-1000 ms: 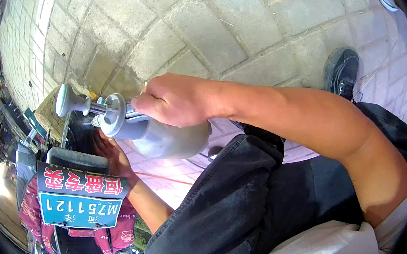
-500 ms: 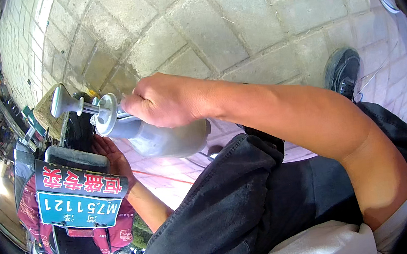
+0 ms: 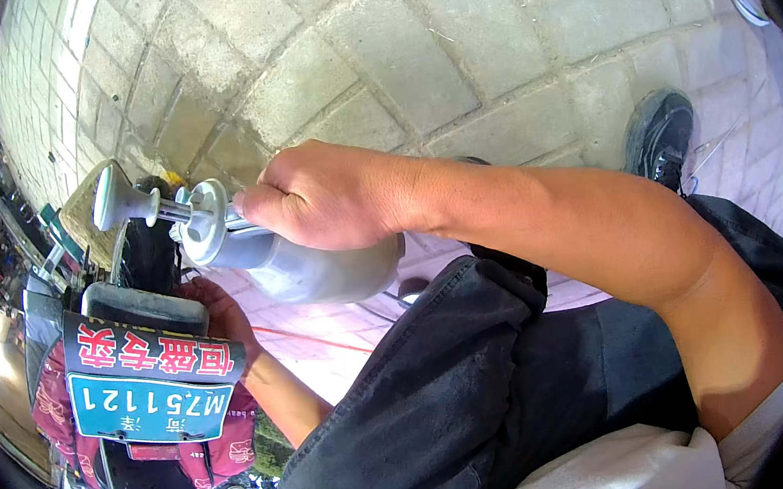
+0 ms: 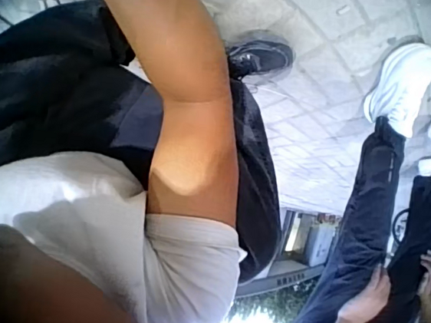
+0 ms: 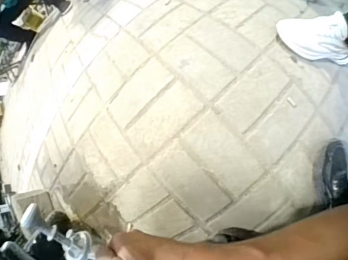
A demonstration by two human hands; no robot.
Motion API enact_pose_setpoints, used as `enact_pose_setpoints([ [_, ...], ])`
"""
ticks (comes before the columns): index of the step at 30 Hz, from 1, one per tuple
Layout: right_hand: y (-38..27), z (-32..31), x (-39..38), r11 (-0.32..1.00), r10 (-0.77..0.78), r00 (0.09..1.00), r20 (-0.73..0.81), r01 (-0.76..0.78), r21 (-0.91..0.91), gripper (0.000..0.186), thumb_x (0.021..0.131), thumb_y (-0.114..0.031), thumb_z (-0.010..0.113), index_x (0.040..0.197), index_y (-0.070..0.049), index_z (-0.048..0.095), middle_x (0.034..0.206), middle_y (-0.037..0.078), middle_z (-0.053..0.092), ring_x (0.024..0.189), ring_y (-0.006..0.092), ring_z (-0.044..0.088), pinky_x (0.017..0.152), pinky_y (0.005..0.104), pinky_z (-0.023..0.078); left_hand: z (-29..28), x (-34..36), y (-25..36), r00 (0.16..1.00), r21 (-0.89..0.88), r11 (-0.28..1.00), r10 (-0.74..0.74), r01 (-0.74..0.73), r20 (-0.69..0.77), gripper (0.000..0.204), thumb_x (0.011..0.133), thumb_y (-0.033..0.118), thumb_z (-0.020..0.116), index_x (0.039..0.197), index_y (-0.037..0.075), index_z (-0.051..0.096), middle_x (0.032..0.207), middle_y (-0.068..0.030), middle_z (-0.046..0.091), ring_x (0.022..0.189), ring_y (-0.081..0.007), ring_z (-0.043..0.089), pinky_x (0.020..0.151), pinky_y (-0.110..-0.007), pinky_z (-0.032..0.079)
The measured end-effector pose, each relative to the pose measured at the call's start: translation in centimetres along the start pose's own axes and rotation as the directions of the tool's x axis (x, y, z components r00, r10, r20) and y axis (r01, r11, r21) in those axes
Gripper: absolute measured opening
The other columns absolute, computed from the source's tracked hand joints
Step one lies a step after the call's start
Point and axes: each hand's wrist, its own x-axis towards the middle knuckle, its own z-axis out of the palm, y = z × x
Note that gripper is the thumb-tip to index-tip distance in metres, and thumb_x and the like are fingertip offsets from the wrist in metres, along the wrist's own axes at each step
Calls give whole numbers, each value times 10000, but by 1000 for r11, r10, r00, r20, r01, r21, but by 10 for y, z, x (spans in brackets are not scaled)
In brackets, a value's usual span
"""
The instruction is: The person inflates a scooter tire using a pressure gauge, then uses a spray bottle to apply liquid to the tire valve area. Finally, they place a basin under the tire to catch drips.
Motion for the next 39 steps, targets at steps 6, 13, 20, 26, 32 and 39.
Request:
enact_pose_setpoints([
  [6,4,3,-1,999,-36,999,-22,36,-6,447,940,-323,440,830,64,634,777,272,630,718,383,622,685,442,460,-2,20,-16,923,402,915,180,-30,-341,479,956,192,402,1379,-25,350,1500,-203,303,1395,-315,282,1137,-475,242],
  [13,1,-1,-2,1000,-15,1000,-27,15,-14,443,941,-329,450,829,57,637,755,262,632,708,366,628,678,429,465,4,15,-12,995,-55,997,-66,62,-73,498,963,223,407,1411,14,346,1507,-174,314,1390,-316,298,1127,-455,247],
  [20,-7,-5,0,998,63,997,41,-63,14,496,916,-362,414,851,72,646,845,307,630,851,436,633,782,448,485,-16,-3,8,997,-68,996,-55,51,-53,507,938,256,422,1379,11,368,1431,-181,418,1341,-321,363,1110,-502,271],
  [26,-9,-4,-3,997,78,996,39,-78,8,483,910,-353,426,856,70,653,853,295,643,865,428,639,782,443,489,-3,17,-5,923,-608,790,-286,74,-260,493,969,187,385,1416,-7,319,1497,-173,326,1401,-290,277,1142,-427,231],
  [32,4,2,-1,999,-4,1000,2,4,-34,443,936,-322,443,808,59,631,740,259,626,690,358,627,657,425,461,-18,14,0,991,-118,989,-101,90,-90,512,955,202,402,1409,-22,319,1504,-182,309,1401,-308,271,1142,-471,217],
  [39,-3,-4,-4,999,47,998,43,-48,5,489,910,-359,411,831,59,651,820,301,629,819,433,634,761,458,482,-1,1,0,990,-14,999,41,-43,-133,475,931,211,439,1343,-23,399,1448,-206,383,1346,-349,338,1133,-513,216],
])
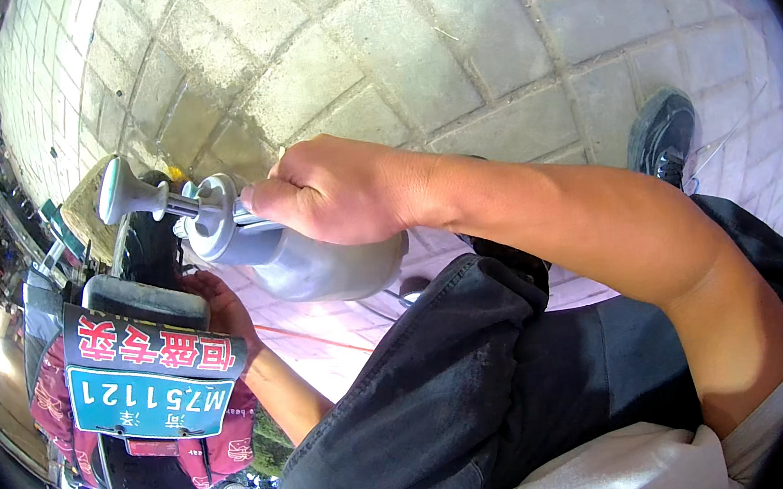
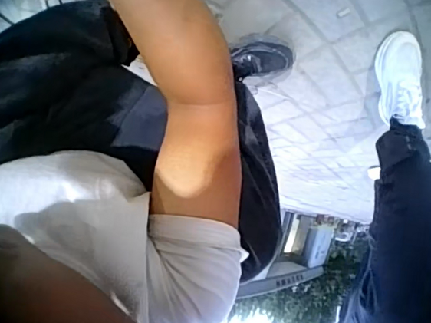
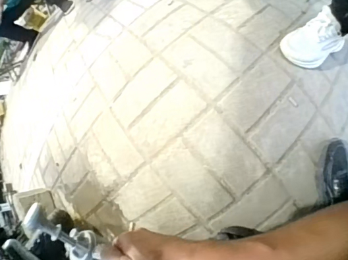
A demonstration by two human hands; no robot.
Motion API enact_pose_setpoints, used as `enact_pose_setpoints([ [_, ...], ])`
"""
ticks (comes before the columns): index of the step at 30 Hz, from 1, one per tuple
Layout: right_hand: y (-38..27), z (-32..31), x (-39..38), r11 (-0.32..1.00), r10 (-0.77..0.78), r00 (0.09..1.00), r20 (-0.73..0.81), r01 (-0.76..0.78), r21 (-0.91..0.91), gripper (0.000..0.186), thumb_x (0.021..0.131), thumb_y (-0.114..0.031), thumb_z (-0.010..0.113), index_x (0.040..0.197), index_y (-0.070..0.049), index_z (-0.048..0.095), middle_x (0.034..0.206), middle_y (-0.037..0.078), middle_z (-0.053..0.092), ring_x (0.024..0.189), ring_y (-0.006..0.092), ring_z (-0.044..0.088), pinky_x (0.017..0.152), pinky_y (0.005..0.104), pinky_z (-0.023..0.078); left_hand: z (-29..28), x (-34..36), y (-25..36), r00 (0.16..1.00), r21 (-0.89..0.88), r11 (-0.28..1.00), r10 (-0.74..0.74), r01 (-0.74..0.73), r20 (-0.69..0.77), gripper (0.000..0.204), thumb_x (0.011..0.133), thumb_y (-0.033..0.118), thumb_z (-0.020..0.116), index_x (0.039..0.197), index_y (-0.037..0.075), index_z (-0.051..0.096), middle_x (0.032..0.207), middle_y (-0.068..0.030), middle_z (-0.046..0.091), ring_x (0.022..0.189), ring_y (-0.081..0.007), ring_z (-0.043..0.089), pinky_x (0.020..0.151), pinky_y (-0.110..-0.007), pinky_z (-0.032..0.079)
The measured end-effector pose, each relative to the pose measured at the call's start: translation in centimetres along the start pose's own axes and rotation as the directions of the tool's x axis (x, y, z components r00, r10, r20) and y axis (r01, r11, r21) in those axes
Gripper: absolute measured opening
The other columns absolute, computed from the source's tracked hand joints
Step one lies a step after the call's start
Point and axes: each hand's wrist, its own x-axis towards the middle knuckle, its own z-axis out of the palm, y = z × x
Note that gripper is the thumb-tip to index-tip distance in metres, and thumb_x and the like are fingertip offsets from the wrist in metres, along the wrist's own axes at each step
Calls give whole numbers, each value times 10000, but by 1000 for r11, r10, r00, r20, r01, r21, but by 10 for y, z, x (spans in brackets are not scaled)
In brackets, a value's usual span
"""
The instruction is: The person inflates a scooter tire using a pressure gauge, then uses a spray bottle to apply liquid to the tire valve area. Finally, they place a basin under the tire to catch drips.
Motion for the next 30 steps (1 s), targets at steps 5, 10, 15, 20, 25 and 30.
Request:
enact_pose_setpoints([
  [5,2,2,0,1000,-27,999,-17,27,0,481,906,-347,411,819,62,646,818,304,624,814,439,629,755,458,480,25,9,-26,957,303,951,138,-56,-255,508,944,216,441,1379,-32,357,1491,-175,333,1379,-332,303,1143,-478,230],
  [10,7,2,-2,998,-59,998,-29,59,2,468,900,-329,404,812,66,639,832,308,621,823,448,624,762,463,476,21,20,-33,938,458,887,205,-58,-278,532,955,231,422,1413,-19,320,1512,-168,302,1396,-323,282,1141,-498,214],
  [15,10,1,-3,997,-71,997,-44,70,-22,477,897,-333,398,811,70,638,827,307,621,821,451,624,765,467,475,-4,6,-1,994,45,995,-91,88,63,524,949,245,432,1393,-20,347,1490,-179,338,1362,-331,330,1116,-478,240],
  [20,10,3,-2,995,-104,994,-45,104,-1,463,930,-333,437,755,64,600,672,255,589,606,341,575,623,428,439,-33,0,15,991,-21,1000,-17,20,135,515,960,252,410,1394,-15,340,1514,-170,295,1364,-333,308,1120,-486,223],
  [25,11,6,0,994,-108,992,-61,108,-13,463,925,-327,434,737,65,591,643,256,571,580,342,558,607,433,433,-26,15,0,996,25,999,-43,46,-79,525,944,234,439,1393,-24,355,1474,-195,358,1360,-337,340,1119,-489,262],
  [30,13,5,2,993,-118,991,-67,116,-35,426,913,-296,430,732,60,580,658,257,574,589,350,565,606,435,429,-26,22,0,993,46,993,-108,106,47,506,960,213,409,1406,-18,345,1484,-196,343,1361,-333,340,1120,-474,271],
])
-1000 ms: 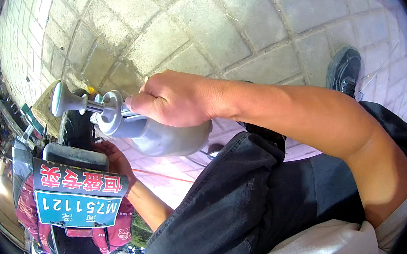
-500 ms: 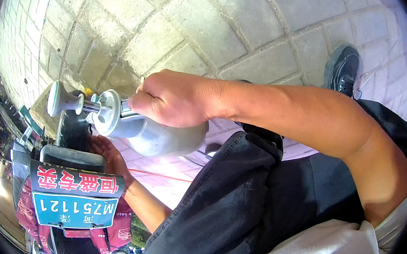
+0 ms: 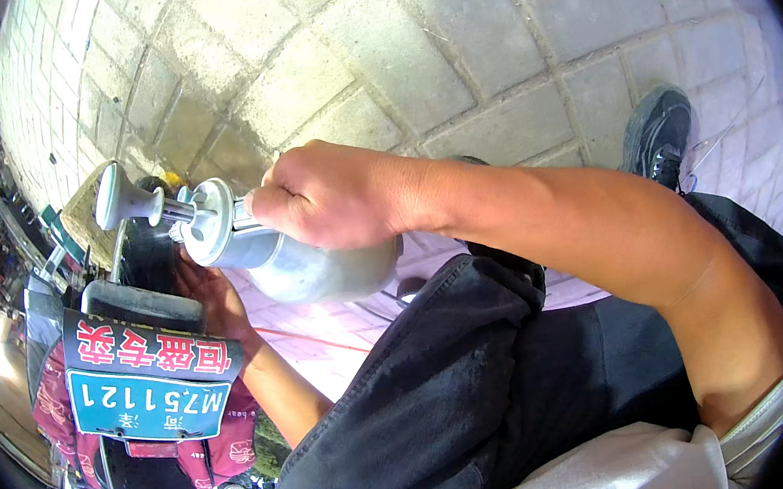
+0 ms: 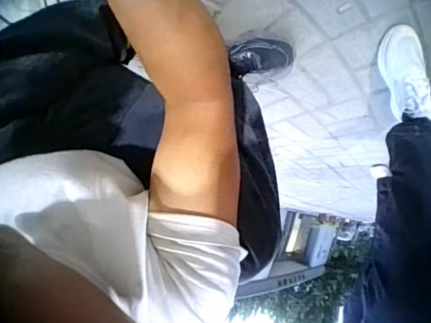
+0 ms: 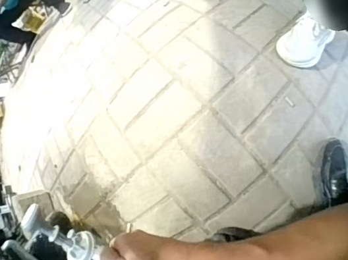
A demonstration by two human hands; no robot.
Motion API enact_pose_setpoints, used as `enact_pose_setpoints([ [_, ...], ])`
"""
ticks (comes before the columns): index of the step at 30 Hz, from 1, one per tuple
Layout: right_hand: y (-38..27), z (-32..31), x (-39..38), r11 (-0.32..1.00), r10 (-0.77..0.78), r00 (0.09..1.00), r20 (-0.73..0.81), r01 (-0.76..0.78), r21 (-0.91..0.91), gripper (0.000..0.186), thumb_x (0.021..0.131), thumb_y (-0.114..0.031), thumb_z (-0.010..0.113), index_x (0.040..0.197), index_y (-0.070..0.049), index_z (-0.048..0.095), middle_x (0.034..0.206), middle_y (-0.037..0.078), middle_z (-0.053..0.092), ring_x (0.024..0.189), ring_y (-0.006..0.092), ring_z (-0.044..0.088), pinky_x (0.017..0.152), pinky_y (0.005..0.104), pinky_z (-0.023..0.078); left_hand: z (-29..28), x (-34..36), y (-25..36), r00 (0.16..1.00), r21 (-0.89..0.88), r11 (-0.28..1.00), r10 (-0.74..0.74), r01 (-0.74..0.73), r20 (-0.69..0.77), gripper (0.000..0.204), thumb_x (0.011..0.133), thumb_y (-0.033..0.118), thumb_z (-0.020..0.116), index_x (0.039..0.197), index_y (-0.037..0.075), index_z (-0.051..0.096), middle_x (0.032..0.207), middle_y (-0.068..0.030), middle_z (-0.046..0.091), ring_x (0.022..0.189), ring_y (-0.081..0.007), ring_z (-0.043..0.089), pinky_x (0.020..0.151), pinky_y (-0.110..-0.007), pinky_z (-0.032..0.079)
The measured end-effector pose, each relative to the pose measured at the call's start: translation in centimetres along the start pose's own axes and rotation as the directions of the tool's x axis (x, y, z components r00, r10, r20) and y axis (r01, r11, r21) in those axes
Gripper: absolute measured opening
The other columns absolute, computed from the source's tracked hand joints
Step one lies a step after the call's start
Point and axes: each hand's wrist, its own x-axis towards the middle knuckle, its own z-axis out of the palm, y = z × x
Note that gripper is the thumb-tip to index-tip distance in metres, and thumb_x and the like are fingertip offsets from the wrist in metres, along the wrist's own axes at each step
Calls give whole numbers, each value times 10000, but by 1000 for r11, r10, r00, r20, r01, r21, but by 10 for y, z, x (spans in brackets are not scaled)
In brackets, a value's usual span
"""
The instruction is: The person inflates a scooter tire using a pressure gauge, then uses a spray bottle to apply liquid to the tire valve area. Finally, they place a basin under the tire to catch drips.
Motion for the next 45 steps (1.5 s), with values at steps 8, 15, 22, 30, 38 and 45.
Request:
enact_pose_setpoints([
  [8,-3,-2,0,1000,19,1000,16,-19,11,400,916,-276,429,746,48,589,681,259,582,595,344,569,603,432,426,24,-17,-5,986,-89,989,106,-118,-127,459,940,232,438,1293,-61,456,1325,-242,499,1263,-344,453,1076,-481,316],
  [15,-3,1,2,1000,-27,1000,8,27,-10,404,920,-281,430,755,49,594,692,264,587,604,348,573,605,439,430,19,3,-15,995,-222,972,-57,73,81,500,965,206,404,1405,-24,342,1503,-173,316,1348,-297,358,1115,-481,270],
  [22,0,0,5,1000,-11,1000,-29,10,-20,389,921,-269,438,760,43,605,684,248,598,603,328,578,608,429,436,41,-9,-19,995,-91,993,64,-71,-80,503,954,223,396,1396,-12,350,1443,-193,399,1345,-297,354,1096,-478,287],
  [30,-7,4,6,999,21,1000,17,-22,35,424,931,-302,440,750,44,605,634,224,583,577,262,554,602,416,438,12,-3,-8,999,-38,999,-4,3,-34,507,987,233,352,1443,24,275,1537,-168,252,1416,-306,248,1134,-464,229],
  [38,-7,4,7,1000,28,1000,-6,-27,15,466,862,-330,435,759,83,625,780,326,593,797,468,610,742,471,485,20,-9,-7,965,110,985,152,-131,-214,515,946,266,426,1400,34,351,1490,-147,338,1371,-311,297,1132,-481,198],
  [45,-12,4,10,997,75,997,19,-75,14,467,865,-332,432,770,81,627,765,322,593,787,461,618,738,474,486,9,-14,-6,994,-204,979,14,8,106,499,958,221,405,1376,-46,345,1423,-207,392,1341,-286,345,1111,-456,254],
])
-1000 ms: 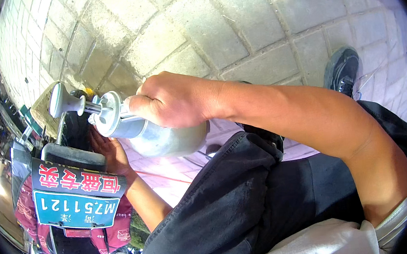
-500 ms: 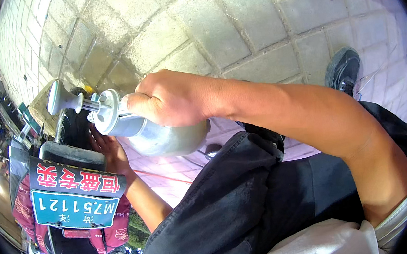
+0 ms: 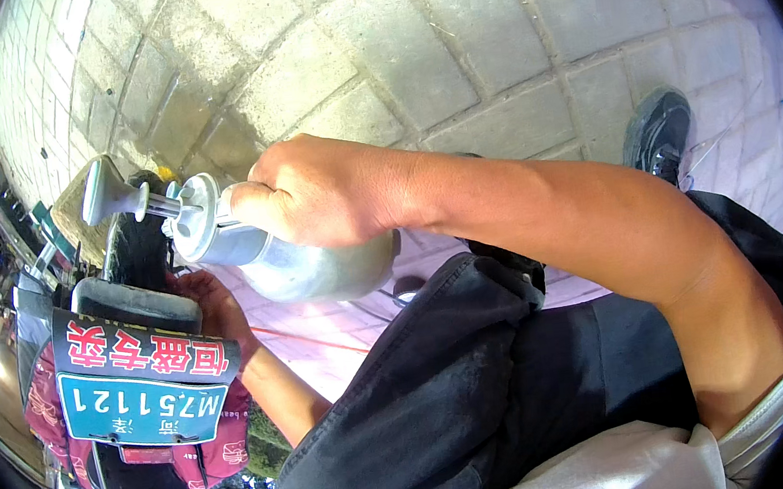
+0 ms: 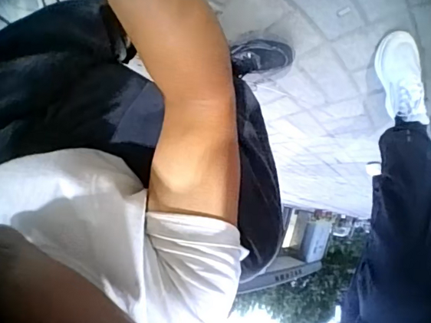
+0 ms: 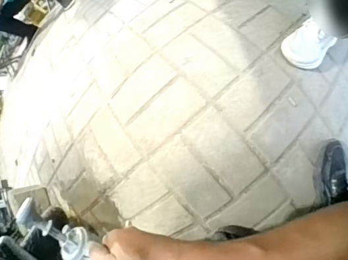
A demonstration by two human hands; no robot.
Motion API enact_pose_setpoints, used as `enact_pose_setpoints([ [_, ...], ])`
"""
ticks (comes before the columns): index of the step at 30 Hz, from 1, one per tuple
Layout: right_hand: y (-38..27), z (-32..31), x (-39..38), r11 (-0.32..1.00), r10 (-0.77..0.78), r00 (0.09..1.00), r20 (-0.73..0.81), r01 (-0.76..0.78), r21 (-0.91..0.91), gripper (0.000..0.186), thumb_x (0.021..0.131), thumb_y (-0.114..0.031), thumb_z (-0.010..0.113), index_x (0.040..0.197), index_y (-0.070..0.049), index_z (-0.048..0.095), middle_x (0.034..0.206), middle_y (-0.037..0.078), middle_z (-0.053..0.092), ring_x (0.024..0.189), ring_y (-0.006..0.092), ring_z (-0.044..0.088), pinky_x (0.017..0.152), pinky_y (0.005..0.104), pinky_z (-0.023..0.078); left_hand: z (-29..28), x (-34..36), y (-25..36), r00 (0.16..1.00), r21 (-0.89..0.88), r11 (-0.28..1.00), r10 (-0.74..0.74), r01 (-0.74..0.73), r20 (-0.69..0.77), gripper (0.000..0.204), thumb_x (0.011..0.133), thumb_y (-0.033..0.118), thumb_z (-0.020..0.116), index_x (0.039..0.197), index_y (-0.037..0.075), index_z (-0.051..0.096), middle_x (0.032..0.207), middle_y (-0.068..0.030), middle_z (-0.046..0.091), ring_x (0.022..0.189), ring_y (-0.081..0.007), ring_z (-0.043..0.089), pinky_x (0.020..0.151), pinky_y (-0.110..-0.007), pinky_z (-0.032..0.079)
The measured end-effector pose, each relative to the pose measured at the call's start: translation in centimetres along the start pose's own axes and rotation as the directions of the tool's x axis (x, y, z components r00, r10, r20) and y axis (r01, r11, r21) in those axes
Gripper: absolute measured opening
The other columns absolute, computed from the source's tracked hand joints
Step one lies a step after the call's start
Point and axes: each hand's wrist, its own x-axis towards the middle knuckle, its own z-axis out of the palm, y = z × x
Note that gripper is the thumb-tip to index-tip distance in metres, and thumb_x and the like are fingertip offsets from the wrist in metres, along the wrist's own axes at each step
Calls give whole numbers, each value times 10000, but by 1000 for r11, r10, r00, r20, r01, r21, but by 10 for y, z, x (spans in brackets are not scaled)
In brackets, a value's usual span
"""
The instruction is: The person inflates a scooter tire using a pressure gauge, then uses a spray bottle to apply liquid to the tire valve area. Finally, they place a basin under the tire to catch drips.
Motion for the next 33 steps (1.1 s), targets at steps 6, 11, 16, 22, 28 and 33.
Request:
enact_pose_setpoints([
  [6,5,3,0,997,-76,997,-21,75,-26,467,938,-322,416,774,75,600,688,276,582,628,364,582,639,443,444,-5,13,-6,970,311,950,105,-34,-217,504,972,239,361,1391,-33,294,1454,-199,338,1372,-303,287,1152,-461,173],
  [11,8,2,-3,993,-118,993,-17,117,-25,440,923,-301,419,778,74,599,691,276,583,625,375,579,638,450,439,-17,12,6,989,423,906,79,-17,-129,448,968,220,385,1348,-16,361,1424,-193,385,1340,-296,335,1124,-473,210],
  [16,8,-2,-6,998,-64,998,0,64,-21,446,929,-301,415,762,74,588,664,269,569,593,353,551,619,448,430,20,5,-11,977,211,977,66,-23,-201,429,955,227,403,1319,1,437,1329,-134,479,1227,-216,428,996,-396,320],
  [22,9,1,-3,998,-59,998,-2,59,-9,459,952,-310,418,757,68,590,630,250,554,570,296,533,606,434,428,14,9,-21,994,197,980,0,21,-110,475,957,243,358,1335,-42,401,1262,-149,513,1217,-266,428,1046,-493,280],
  [28,10,-1,-4,998,-70,997,-16,70,1,436,942,-289,424,757,70,589,637,247,561,578,285,540,611,431,431,17,15,-15,943,437,899,181,-42,-280,476,941,216,392,1352,-23,376,1278,-154,485,1220,-220,413,1051,-481,252],
  [33,15,0,-4,997,-75,997,-7,75,-11,427,935,-282,424,760,72,587,639,242,564,578,281,536,610,424,429,20,-1,-5,971,227,974,53,1,-233,447,912,192,446,1312,-8,454,1021,-103,527,929,-179,476,853,-389,338],
])
